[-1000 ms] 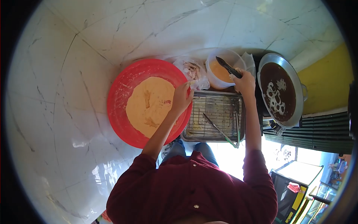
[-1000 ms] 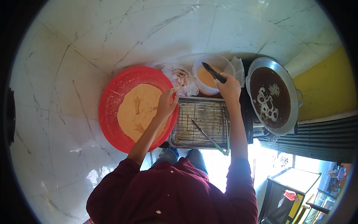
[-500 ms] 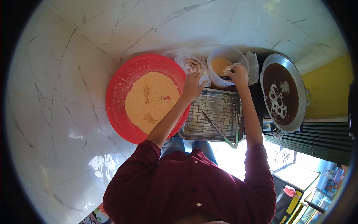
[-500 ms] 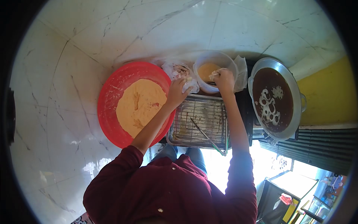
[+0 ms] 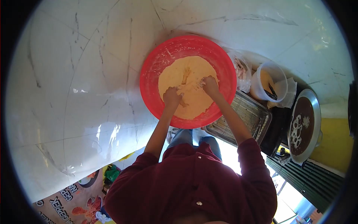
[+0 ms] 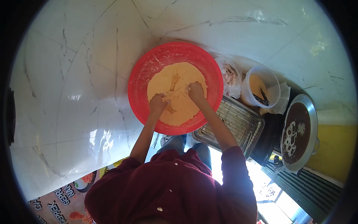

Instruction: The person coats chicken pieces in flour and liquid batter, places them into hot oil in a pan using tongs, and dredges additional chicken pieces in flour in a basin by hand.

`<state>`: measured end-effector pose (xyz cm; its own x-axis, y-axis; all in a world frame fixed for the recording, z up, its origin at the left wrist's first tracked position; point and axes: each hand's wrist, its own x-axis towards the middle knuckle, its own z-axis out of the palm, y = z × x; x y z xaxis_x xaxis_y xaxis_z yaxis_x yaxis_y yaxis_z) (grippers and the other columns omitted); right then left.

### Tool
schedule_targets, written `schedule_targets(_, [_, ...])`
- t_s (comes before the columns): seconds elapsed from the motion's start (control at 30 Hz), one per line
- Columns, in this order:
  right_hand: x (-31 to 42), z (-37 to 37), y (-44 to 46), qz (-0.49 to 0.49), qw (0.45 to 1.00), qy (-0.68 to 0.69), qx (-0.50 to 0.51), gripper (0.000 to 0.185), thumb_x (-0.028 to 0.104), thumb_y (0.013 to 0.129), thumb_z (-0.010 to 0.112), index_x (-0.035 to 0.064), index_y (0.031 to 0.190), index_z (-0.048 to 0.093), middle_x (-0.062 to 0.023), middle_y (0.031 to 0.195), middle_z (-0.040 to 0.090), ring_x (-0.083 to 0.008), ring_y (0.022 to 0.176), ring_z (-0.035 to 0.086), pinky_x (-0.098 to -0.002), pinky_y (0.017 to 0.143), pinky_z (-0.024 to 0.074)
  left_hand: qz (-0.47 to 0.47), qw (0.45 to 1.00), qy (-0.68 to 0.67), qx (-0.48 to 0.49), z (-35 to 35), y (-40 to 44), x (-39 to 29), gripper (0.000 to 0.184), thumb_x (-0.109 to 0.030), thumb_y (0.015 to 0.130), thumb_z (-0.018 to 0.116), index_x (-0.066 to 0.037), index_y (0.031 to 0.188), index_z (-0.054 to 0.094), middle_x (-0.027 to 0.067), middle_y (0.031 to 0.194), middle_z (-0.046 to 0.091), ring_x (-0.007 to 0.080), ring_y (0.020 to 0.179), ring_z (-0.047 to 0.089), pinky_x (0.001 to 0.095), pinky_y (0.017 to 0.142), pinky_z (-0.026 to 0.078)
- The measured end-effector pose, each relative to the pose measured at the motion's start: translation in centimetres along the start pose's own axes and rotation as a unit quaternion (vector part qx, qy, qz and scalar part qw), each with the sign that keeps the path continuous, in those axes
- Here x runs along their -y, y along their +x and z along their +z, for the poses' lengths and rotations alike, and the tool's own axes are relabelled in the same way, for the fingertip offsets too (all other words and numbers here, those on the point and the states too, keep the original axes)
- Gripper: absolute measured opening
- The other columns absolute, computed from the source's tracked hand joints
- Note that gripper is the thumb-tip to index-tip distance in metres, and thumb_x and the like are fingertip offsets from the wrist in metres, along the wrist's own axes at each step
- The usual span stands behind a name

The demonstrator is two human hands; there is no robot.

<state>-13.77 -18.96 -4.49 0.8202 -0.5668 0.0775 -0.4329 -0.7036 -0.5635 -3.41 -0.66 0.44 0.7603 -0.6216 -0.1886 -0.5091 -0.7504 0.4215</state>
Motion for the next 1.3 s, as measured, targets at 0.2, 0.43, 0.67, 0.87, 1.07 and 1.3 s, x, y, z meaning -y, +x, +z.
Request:
schedule_targets(0.2, [5.7, 5.1, 5.2, 0.188, 0.971, -0.113, 0.099, 0.032, 0.030, 0.068, 0.065, 0.0048, 0.088, 0.064, -0.0161, 0.097, 0.058, -0.0292, 0.094, 0.054, -0.0379, 0.079, 0.0448, -0.082, 0.992, 0.025, 0.089, 0.3, 0.6, 4.1, 0.036, -0.033, 0.067, 0.067, -0.005, 0.089, 0.063, 0.0135, 0.092, 0.061, 0.0273, 0.088, 0.059, 0.0370, 0.072, 0.047])
schedule_targets(0.43, [7.2, 6.7, 7.5, 0.237, 0.943, -0.180, 0.146, 0.044, 0.039, 0.058, 0.071, 0.0087, 0.089, 0.065, -0.0115, 0.097, 0.060, -0.0251, 0.094, 0.057, -0.0328, 0.075, 0.0471, -0.091, 0.981, 0.070, 0.156, 2.5, 1.5, 4.2, 0.029, -0.028, 0.068, 0.064, -0.007, 0.087, 0.065, 0.0131, 0.090, 0.064, 0.0276, 0.085, 0.061, 0.0367, 0.069, 0.049])
schedule_targets(0.67, [6.1, 6.1, 7.1, 0.264, 0.927, -0.170, 0.204, 0.037, 0.033, 0.058, 0.070, 0.0095, 0.086, 0.065, -0.0073, 0.089, 0.064, -0.0206, 0.084, 0.062, -0.0308, 0.070, 0.0483, -0.088, 0.956, 0.146, 0.240, 4.1, 2.8, 1.7, 0.037, -0.038, 0.061, 0.068, -0.010, 0.086, 0.067, 0.0069, 0.088, 0.064, 0.0223, 0.084, 0.062, 0.0335, 0.066, 0.046])
schedule_targets(0.87, [1.9, 3.0, 5.4, 0.243, 0.933, -0.077, 0.253, 0.027, 0.031, 0.058, 0.070, 0.0056, 0.067, 0.065, -0.0072, 0.064, 0.063, -0.0190, 0.062, 0.063, -0.0297, 0.058, 0.0484, -0.119, 0.945, 0.172, 0.250, 6.9, 2.7, 1.0, 0.041, -0.040, 0.055, 0.071, -0.013, 0.085, 0.067, 0.0031, 0.087, 0.065, 0.0192, 0.084, 0.061, 0.0314, 0.066, 0.045])
schedule_targets(1.07, [-2.8, 1.3, 4.9, 0.232, 0.927, -0.009, 0.295, 0.028, 0.028, 0.057, 0.072, 0.0030, 0.065, 0.065, -0.0099, 0.065, 0.063, -0.0212, 0.063, 0.062, -0.0340, 0.062, 0.0482, -0.138, 0.941, 0.125, 0.282, 4.5, 2.9, 0.6, 0.044, -0.040, 0.052, 0.071, -0.012, 0.085, 0.067, 0.0041, 0.089, 0.065, 0.0202, 0.086, 0.061, 0.0312, 0.070, 0.046])
schedule_targets(1.3, [-2.9, -1.1, 6.0, 0.139, 0.986, -0.044, 0.086, 0.024, 0.025, 0.063, 0.069, 0.0027, 0.068, 0.063, -0.0161, 0.064, 0.061, -0.0267, 0.061, 0.061, -0.0360, 0.057, 0.0478, -0.088, 0.954, -0.018, 0.287, 0.5, 7.5, 5.1, 0.048, -0.043, 0.054, 0.072, -0.013, 0.090, 0.066, 0.0050, 0.090, 0.065, 0.0213, 0.088, 0.061, 0.0352, 0.074, 0.046])
